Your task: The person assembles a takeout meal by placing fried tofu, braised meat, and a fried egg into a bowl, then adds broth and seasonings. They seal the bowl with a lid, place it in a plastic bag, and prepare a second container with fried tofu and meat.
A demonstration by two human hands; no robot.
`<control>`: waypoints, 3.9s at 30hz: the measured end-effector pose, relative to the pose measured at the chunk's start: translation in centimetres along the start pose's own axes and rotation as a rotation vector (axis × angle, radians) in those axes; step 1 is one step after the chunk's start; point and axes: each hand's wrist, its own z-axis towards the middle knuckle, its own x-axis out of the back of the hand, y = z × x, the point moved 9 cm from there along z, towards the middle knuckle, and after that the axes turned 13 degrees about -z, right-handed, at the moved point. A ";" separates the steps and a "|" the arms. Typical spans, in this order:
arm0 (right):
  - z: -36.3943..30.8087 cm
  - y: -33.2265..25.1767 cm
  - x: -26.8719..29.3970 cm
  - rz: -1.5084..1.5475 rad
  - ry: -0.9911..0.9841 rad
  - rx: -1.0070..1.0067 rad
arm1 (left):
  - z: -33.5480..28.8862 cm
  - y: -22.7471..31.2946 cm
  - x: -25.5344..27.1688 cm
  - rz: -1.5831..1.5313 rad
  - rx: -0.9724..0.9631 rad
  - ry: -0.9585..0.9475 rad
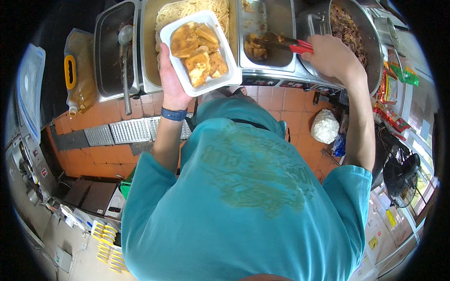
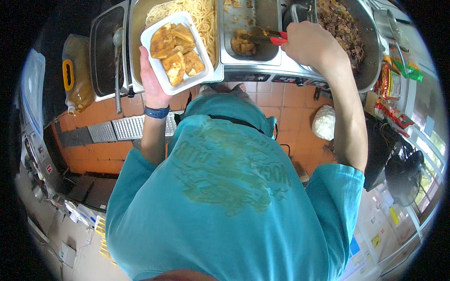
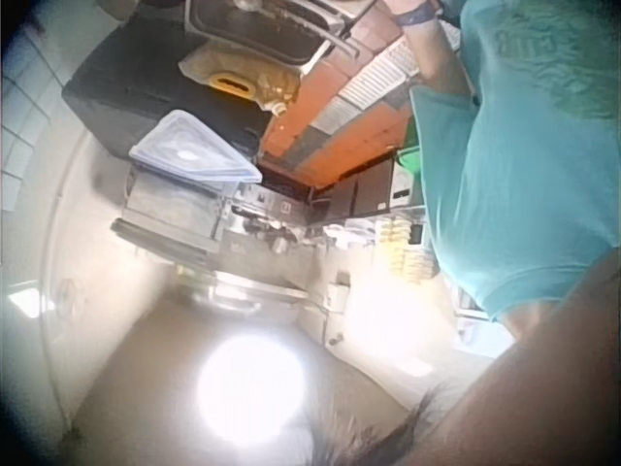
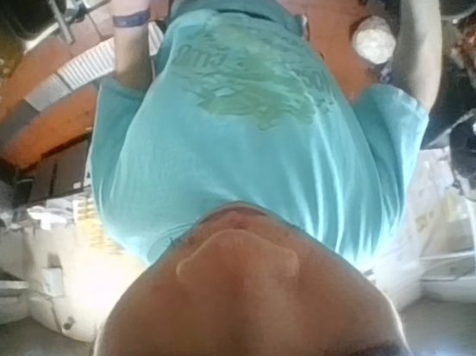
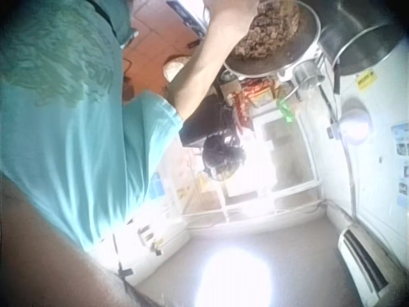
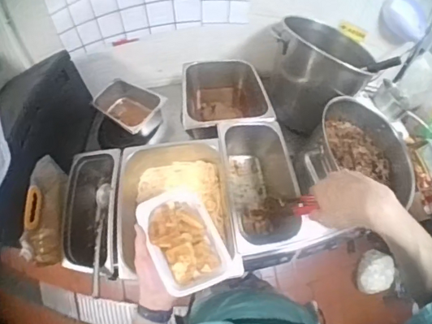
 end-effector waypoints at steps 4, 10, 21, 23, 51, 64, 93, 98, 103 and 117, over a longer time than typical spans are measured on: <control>1.6 -1.3 -0.9 -0.010 -0.069 -0.015 | -0.1 -0.6 -0.5 0.013 -0.002 -0.007; 2.2 0.1 -1.8 -0.019 -0.029 0.047 | -0.3 -0.9 -1.0 0.042 -0.027 -0.010; -9.0 4.9 1.0 0.554 0.074 -0.006 | 0.1 -0.9 -1.3 0.003 -0.032 -0.015; -11.6 5.1 1.7 0.718 0.118 -0.026 | 0.5 -1.2 -1.7 -0.013 -0.018 -0.038; -14.1 -0.7 6.0 0.507 0.441 0.169 | 1.6 -2.4 -2.2 -0.035 0.041 -0.107; -6.3 0.4 0.2 0.454 0.376 -0.201 | 1.0 2.0 -1.0 0.084 -0.113 0.048; 3.1 -1.3 -7.5 0.730 0.341 -0.324 | 0.2 -0.7 -0.6 0.015 -0.005 0.055; 4.8 -1.1 -8.1 0.736 0.292 -0.323 | 0.4 -0.8 -1.0 0.029 -0.002 0.055; 7.3 -1.5 -7.9 0.671 0.354 -0.319 | 0.2 -1.1 -1.6 0.071 0.001 0.065; -14.0 -0.8 -0.8 1.004 0.348 -0.153 | 2.1 -1.4 -2.2 0.087 0.084 -0.064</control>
